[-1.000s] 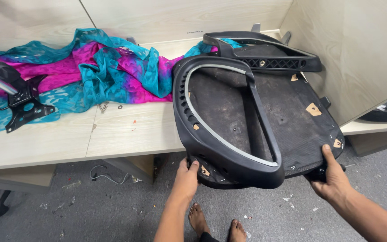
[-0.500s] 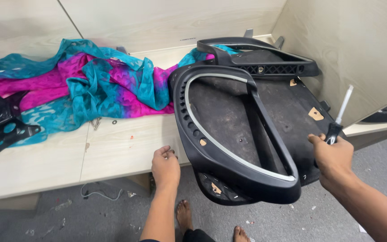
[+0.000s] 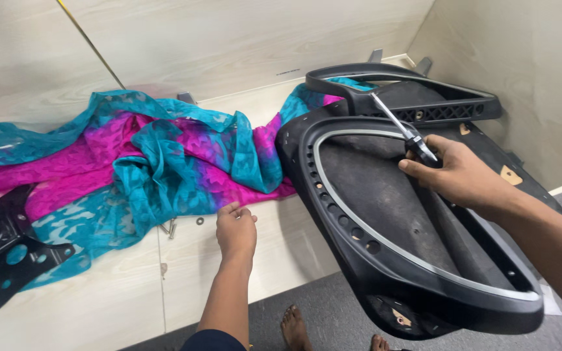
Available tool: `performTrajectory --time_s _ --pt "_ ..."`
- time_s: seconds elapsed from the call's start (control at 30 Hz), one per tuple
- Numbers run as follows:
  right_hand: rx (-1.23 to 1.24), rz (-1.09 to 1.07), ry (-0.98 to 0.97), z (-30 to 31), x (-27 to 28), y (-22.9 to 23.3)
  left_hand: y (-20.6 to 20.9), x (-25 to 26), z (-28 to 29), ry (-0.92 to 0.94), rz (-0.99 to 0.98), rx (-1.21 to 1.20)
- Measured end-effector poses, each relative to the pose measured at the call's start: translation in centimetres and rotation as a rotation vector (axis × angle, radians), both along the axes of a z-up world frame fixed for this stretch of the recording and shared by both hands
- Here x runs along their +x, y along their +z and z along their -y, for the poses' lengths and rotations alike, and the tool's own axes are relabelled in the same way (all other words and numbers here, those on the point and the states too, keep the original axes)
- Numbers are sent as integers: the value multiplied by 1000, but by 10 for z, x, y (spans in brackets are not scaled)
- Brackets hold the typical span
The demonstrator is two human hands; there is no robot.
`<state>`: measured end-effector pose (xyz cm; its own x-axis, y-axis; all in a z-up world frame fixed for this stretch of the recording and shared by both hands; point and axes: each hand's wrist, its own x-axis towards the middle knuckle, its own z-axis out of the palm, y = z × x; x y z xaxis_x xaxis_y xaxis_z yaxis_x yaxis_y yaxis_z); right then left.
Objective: The person uses a screwdriver to remove screws from a chair seat, detaching the plastic frame from the cushion. The person then flips the seat and begins reattaching the frame by inserting and tightening screws.
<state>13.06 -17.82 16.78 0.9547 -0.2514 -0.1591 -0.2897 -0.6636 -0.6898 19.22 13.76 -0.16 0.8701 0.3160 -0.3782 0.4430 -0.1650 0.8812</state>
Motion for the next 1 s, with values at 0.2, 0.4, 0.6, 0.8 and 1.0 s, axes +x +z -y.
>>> performTrajectory --time_s 0.2,0.4,0.6,0.8,1.0 --pt "55 -158 122 -72 24 10 8 8 -33 53 -4 -118" --pt "5 -310 425 -108 38 18 0 0 -61 206 6 -195" --pt "-70 -453 459 -143 32 6 -5 -6 -89 286 5 -204" --pt "61 -571 438 -159 31 -10 -9 -22 -115 278 -47 -194" --pt "135 -610 415 -175 46 -37 -24 0 -149 368 -123 -365"
